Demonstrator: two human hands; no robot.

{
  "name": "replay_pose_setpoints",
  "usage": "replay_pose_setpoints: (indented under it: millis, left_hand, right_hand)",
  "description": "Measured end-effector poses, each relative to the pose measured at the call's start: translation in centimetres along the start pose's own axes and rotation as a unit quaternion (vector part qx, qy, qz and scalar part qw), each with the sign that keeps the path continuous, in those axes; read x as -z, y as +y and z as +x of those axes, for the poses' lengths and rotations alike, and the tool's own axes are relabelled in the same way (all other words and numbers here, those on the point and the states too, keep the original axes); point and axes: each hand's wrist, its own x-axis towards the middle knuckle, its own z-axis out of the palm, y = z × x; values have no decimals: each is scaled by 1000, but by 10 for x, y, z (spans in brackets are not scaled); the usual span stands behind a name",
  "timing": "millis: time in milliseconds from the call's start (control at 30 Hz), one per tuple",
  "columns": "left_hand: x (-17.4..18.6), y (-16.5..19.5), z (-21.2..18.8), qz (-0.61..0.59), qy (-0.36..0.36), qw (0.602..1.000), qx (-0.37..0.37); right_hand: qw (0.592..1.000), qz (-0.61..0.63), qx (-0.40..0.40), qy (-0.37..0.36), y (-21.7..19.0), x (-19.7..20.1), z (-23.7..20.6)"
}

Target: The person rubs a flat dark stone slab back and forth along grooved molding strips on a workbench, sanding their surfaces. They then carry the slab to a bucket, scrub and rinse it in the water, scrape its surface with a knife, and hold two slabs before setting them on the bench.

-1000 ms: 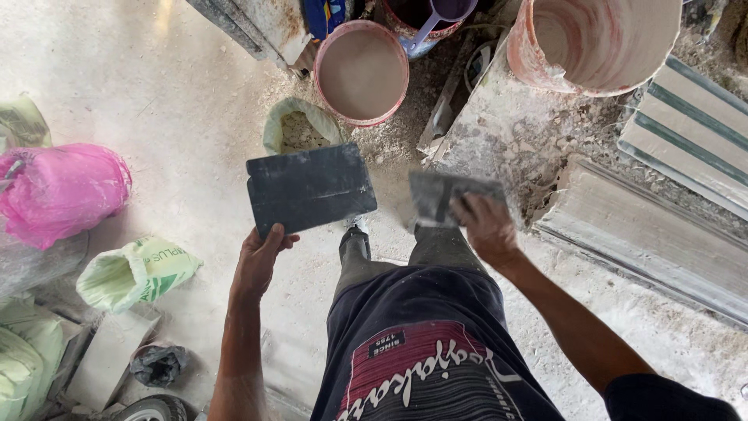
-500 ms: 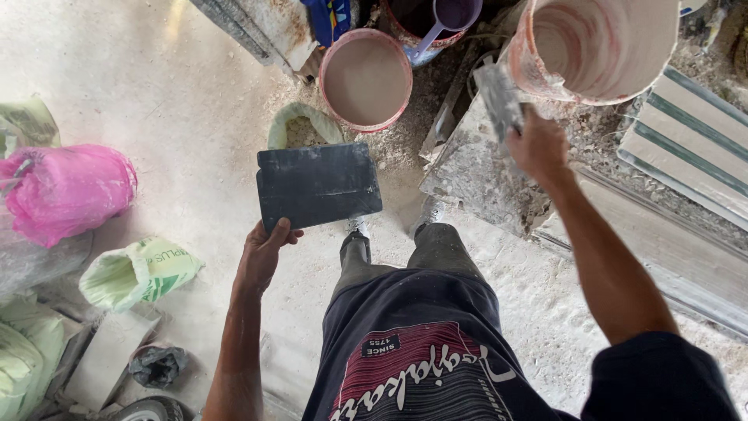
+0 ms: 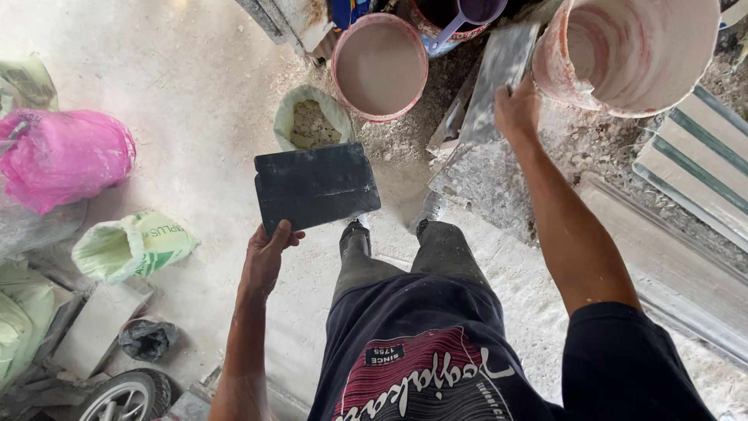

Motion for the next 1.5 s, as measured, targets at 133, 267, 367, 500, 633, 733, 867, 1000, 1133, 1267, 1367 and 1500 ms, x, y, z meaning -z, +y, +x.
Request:
replay_pose_setpoints:
  millis: [133,267,367,500,633,733,867,1000,1133,1267,1367,1500]
  left_hand:
    - [2,-14,-1,-2,17,1000,10]
    - [-1,-27,0,-31,20,999,4]
    - [-5,-27,4,-34,20,999,15]
    - [-10,-12,11,-21,3,1000,1]
    - [-12,5,14,6,-6,1000,-19]
    - [-14,8,14,3,-3,999,-33]
    - [-21,-1,13,-32,18,999,-30]
    - [-27,-11,10,-24,22,999,-30]
    - [-27,-13,3,5,17,999,-42]
    - [-32,-8,2,46,-5,998,-42]
    - [-48,-3,11,130,-45,989,-61]
    - [-98,3,36,316,-114,900,-279]
  right_hand:
    - [894,-294,324,98,2,7,-75]
    - [800,-401,433,106,35,4,-198]
    - [749,-394,531,38,64,-9,-236]
    - [785,-453,418,65,83,-11,-171]
    - [725,-587,337,129,71,37,-80]
    - [789,-547,268,79,53,64,-54]
    - [964,-233,98,-79,6,47,-53]
    - [985,-81,-99,-115,-11,16,-40]
    - [977,-27,-206,-55,34,31,-59]
    - [978,-187,-95,20,94,83,-118]
    - [962,-261,-3,85,115,108,-151]
    - [963,-177,39,198,105,103,-195]
